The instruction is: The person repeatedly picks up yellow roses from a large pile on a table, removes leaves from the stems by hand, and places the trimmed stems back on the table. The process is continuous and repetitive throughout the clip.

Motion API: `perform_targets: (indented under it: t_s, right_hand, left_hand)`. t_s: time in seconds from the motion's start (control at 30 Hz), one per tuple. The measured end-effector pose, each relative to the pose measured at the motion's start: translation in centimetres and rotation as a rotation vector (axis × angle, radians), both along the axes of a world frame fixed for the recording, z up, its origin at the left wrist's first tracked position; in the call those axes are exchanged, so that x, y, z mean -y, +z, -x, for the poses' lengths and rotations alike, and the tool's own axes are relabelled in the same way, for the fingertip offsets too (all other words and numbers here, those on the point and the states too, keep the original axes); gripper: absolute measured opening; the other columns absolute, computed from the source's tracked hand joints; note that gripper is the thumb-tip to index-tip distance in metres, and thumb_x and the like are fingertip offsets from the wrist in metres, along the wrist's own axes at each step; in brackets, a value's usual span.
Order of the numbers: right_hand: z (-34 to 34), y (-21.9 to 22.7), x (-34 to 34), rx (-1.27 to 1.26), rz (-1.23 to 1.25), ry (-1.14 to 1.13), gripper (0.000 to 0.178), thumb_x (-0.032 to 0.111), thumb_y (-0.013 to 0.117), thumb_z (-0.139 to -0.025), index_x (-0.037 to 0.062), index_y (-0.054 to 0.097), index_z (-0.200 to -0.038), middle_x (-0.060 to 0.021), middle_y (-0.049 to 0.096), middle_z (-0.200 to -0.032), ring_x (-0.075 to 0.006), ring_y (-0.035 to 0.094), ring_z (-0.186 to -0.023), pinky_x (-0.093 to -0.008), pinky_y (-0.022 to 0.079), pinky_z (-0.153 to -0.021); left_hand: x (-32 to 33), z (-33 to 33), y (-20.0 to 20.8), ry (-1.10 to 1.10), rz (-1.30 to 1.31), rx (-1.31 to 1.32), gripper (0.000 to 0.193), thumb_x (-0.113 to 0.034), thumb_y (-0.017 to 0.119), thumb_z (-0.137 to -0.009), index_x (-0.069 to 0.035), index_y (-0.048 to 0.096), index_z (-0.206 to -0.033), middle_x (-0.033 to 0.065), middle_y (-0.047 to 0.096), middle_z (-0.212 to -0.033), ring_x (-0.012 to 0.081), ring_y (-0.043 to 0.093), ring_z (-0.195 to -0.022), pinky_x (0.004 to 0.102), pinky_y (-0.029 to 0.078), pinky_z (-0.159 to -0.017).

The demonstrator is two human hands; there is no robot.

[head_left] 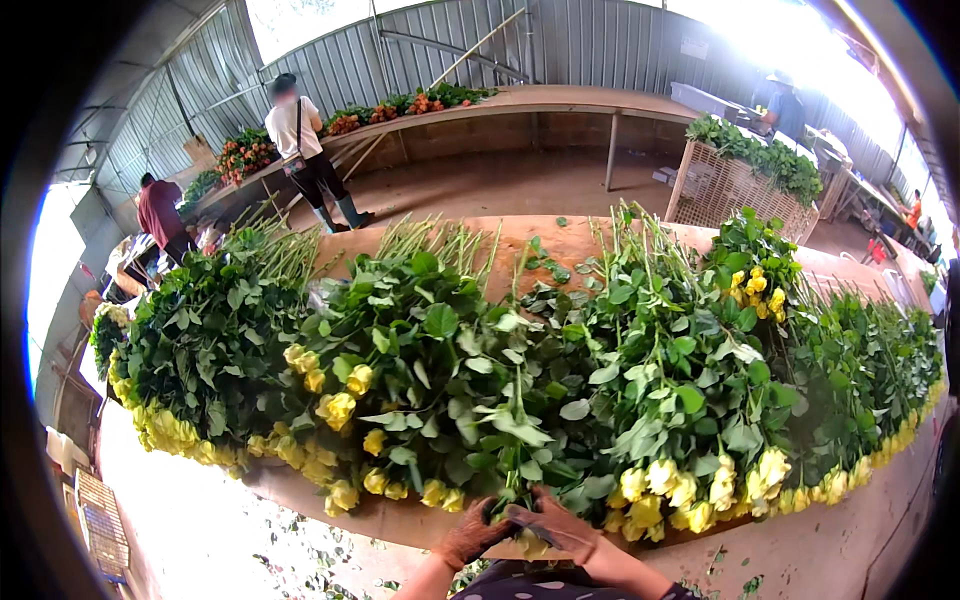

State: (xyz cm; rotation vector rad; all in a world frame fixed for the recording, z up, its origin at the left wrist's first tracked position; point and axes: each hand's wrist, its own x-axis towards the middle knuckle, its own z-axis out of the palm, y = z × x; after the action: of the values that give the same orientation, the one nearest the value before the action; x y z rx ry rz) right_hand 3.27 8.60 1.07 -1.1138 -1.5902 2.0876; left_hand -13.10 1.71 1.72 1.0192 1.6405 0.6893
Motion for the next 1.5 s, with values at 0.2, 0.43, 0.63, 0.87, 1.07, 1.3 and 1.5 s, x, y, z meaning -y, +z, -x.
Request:
perform_targets:
  t_s: [0.2, 0.43, 0.63, 0.87, 1.07, 1.3, 1.5]
  right_hand:
    - [1.5, 4.9, 0.7, -0.562, 0.697, -0.294, 0.038, 0.014, 0.051, -0.08, 0.0033, 0.041, -0.115, -0.0133, 0.057, -0.089, -0.0245, 0.057, -0.078, -0.0398, 0.048, -0.072]
    - [3.6, -3.9, 2.4, 0.106, -0.204, -0.143, 0.025, 0.014, 0.046, -0.081, 0.0093, 0.051, -0.106, -0.0073, 0.053, -0.092, -0.0195, 0.054, -0.079, -0.0319, 0.044, -0.072]
    - [4.4, 10.4, -9.3, -1.133, 0.628, -0.337, 0.037, 0.016, 0.05, -0.08, 0.0008, 0.041, -0.113, -0.0008, 0.056, -0.075, -0.0054, 0.047, -0.059, -0.0233, 0.039, -0.056]
    - [3.7, 10.0, -6.4, -0.756, 0.433, -0.296, 0.035, 0.015, 0.051, -0.081, 0.0033, 0.045, -0.114, -0.0055, 0.055, -0.083, -0.0121, 0.054, -0.063, -0.0214, 0.045, -0.052]
    - [2.0, 0.8, -1.4, -0.335, 0.469, -0.274, 0.045, 0.014, 0.059, -0.077, 0.0097, 0.043, -0.12, -0.0027, 0.054, -0.096, -0.0119, 0.053, -0.076, -0.0246, 0.046, -0.066]
    - [2.7, 1.2, -2.0, -0.54, 0.571, -0.302, 0.035, 0.006, 0.05, -0.08, 0.007, 0.041, -0.114, -0.0063, 0.055, -0.087, -0.0138, 0.055, -0.065, -0.0232, 0.048, -0.056]
    - [2.9, 12.2, -15.8, -0.556, 0.324, -0.381, 0.014, 0.018, 0.05, -0.08, 0.0045, 0.048, -0.085, -0.0023, 0.051, -0.064, -0.0135, 0.051, -0.056, -0.0265, 0.045, -0.053]
  left_hand:
    - [3.9, 9.8, -0.3, 0.22, -0.187, 1.059, 0.037, -0.029, 0.045, -0.085, 0.005, 0.049, -0.1, 0.0113, 0.054, -0.091, 0.0175, 0.054, -0.079, 0.0266, 0.044, -0.069]
    - [5.0, 5.1, -3.8, -0.289, 0.054, -0.029, 0.034, -0.029, 0.044, -0.085, -0.005, 0.047, -0.109, 0.0168, 0.056, -0.096, 0.0247, 0.056, -0.085, 0.0328, 0.044, -0.075]
    - [5.0, 4.6, -6.2, -0.394, 0.101, -0.37, 0.055, -0.048, 0.04, -0.079, -0.004, 0.042, -0.112, 0.0237, 0.05, -0.104, 0.0385, 0.049, -0.094, 0.0434, 0.04, -0.079]
    - [1.1, 9.7, 1.6, 0.061, -0.33, -1.316, 0.061, -0.045, 0.052, -0.072, -0.007, 0.038, -0.118, 0.0178, 0.045, -0.112, 0.0352, 0.049, -0.094, 0.0424, 0.042, -0.074]
    - [0.7, 14.8, -2.7, -0.075, -0.017, -0.996, 0.066, -0.042, 0.057, -0.07, -0.003, 0.037, -0.119, 0.0169, 0.052, -0.104, 0.0311, 0.051, -0.094, 0.0378, 0.043, -0.075]
    - [1.2, 11.1, 5.4, 0.335, -0.302, 0.915, 0.04, -0.014, 0.054, -0.078, 0.002, 0.041, -0.113, 0.007, 0.054, -0.091, 0.015, 0.051, -0.076, 0.0258, 0.043, -0.066]
    - [1.1, 4.4, 0.3, 0.226, -0.009, 0.76, 0.036, -0.01, 0.053, -0.081, -0.001, 0.042, -0.114, 0.0072, 0.053, -0.101, 0.0122, 0.052, -0.087, 0.0247, 0.043, -0.071]
